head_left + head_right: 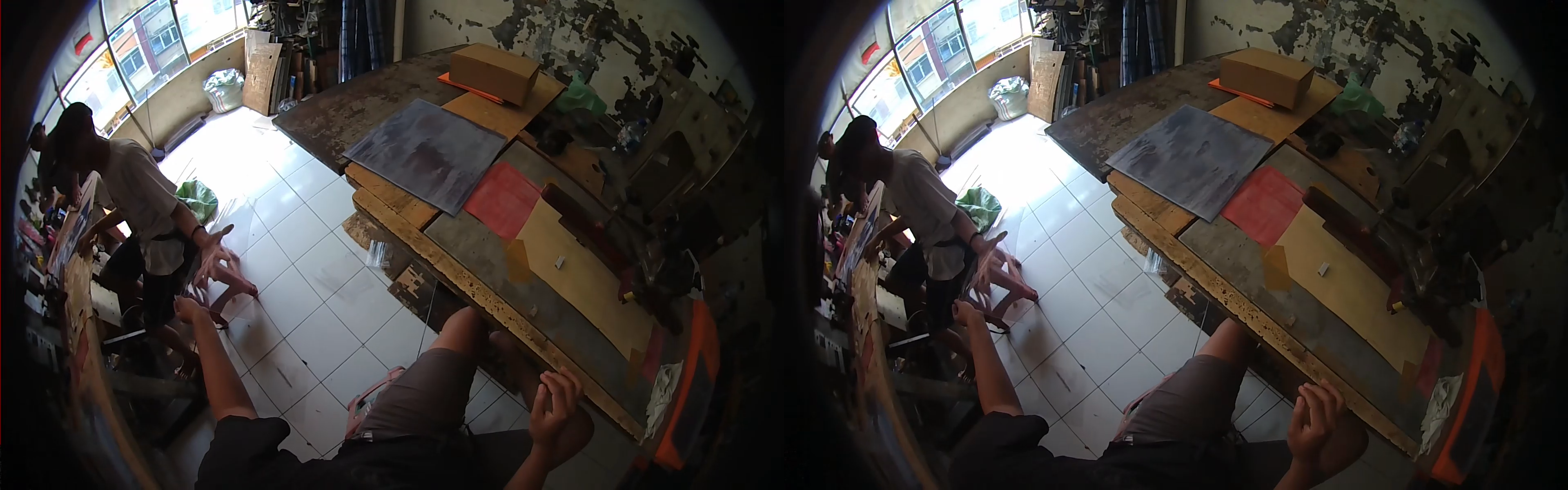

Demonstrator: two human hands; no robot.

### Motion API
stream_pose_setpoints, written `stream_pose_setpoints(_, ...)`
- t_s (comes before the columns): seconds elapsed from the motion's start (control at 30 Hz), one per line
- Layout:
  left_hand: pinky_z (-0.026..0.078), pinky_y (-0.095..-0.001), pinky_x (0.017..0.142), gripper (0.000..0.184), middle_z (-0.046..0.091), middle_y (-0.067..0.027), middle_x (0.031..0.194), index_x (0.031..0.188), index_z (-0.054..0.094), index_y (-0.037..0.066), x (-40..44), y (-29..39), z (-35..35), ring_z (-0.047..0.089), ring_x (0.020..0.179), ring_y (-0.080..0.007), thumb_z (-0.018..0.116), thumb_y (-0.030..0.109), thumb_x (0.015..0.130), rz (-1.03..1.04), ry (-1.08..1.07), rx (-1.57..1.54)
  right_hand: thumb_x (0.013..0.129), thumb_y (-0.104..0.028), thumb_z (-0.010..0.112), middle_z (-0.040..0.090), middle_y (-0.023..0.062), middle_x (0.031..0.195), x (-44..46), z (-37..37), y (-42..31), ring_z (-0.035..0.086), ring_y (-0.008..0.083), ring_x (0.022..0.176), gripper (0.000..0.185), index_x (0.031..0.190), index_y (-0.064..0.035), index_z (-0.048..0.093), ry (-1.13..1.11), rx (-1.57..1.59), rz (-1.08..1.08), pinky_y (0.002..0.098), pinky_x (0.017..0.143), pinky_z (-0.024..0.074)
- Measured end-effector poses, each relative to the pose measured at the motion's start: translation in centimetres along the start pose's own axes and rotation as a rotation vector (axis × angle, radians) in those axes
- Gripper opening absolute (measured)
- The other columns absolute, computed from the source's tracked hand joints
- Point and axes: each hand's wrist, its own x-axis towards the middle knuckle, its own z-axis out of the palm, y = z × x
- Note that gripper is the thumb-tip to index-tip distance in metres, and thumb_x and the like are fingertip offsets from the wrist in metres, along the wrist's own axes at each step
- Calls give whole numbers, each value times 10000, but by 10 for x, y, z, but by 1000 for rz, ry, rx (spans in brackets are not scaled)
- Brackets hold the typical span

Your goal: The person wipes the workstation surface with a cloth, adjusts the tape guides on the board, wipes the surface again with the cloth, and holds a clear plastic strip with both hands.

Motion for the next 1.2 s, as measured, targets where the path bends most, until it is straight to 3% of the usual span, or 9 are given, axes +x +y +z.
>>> stream_pose_setpoints(0.1, 586, -511, 1034, 667, 664, -245, 1391, 1473, 590, 65, -14, 39, -8, 703, 1220, -387, 823, 409, 952, 29, 219, 40, 996, -25, 675, 741, 98, 1159, -1, 1, 3, 635, 362, 1269, 148, 1103, -25, 777, 4, 13, -10, 504, 1108, 493)
stream_pose_setpoints(0.23, 491, -528, 1162, 611, 608, -239, 1456, 1500, 569, 54, -134, 145, -54, 635, 1315, -398, 785, 323, 996, 666, 295, 496, 975, -19, 684, 748, 78, 1142, -1, 3, 10, 639, 345, 1252, 155, 1088, -46, 787, 13, 16, -41, 489, 1090, 503)
stream_pose_setpoints(0.3, 464, -519, 1188, 546, 597, -226, 1465, 1487, 582, 49, -174, 179, -64, 620, 1330, -386, 756, 283, 1024, 1135, 239, 479, 965, -17, 689, 750, 67, 1135, -2, 5, 12, 641, 337, 1245, 158, 1079, -56, 792, 26, 25, -46, 484, 1082, 508)
stream_pose_setpoints(0.43, 451, -503, 1199, 369, 663, -148, 1425, 1387, 671, 52, -280, 220, -27, 620, 1353, -344, 731, 167, 1042, 1442, -298, 115, 954, -13, 702, 753, 54, 1126, -1, 7, 14, 642, 331, 1240, 159, 1068, -68, 798, 37, 22, -60, 481, 1076, 511)
stream_pose_setpoints(0.57, 512, -444, 1120, 307, 741, -145, 1286, 1269, 719, 39, -422, 213, 23, 686, 1274, -318, 758, 2, 967, 1284, -1050, -86, 955, -31, 716, 757, 46, 1136, -4, 8, 18, 645, 326, 1239, 155, 1074, -76, 804, 38, 38, -56, 479, 1083, 504)
stream_pose_setpoints(0.7, 516, -439, 1137, 298, 729, -119, 1346, 1260, 750, 71, -555, 205, 52, 669, 1310, -312, 810, 95, 970, 1234, -1820, 29, 946, -15, 724, 762, 47, 1154, -4, 3, 17, 642, 323, 1250, 149, 1064, -65, 801, 23, 56, -54, 474, 1101, 505)
stream_pose_setpoints(0.77, 506, -447, 1167, 294, 693, -102, 1417, 1254, 764, 90, -596, 192, 67, 644, 1351, -303, 798, 141, 966, 1250, -2046, 42, 952, -58, 739, 772, 38, 1159, -4, 3, 16, 646, 319, 1250, 134, 1066, -75, 808, 26, 64, -39, 468, 1095, 495)
stream_pose_setpoints(0.97, 556, -404, 1116, 211, 762, -71, 1348, 1125, 852, 99, -627, 178, 95, 714, 1262, -258, 851, 151, 920, 1160, -2219, 136, 949, -85, 757, 781, 23, 1149, -9, 8, 21, 645, 309, 1250, 123, 1056, -100, 816, 32, 82, -23, 451, 1096, 483)
stream_pose_setpoints(1.2, 591, -399, 1065, 214, 795, -64, 1321, 1144, 874, 137, -623, 183, 113, 746, 1225, -240, 860, 166, 933, 1056, -2339, 162, 926, -88, 774, 772, -7, 1105, -6, 20, 19, 627, 297, 1213, 151, 1058, -136, 830, 68, -8, -38, 441, 1082, 483)
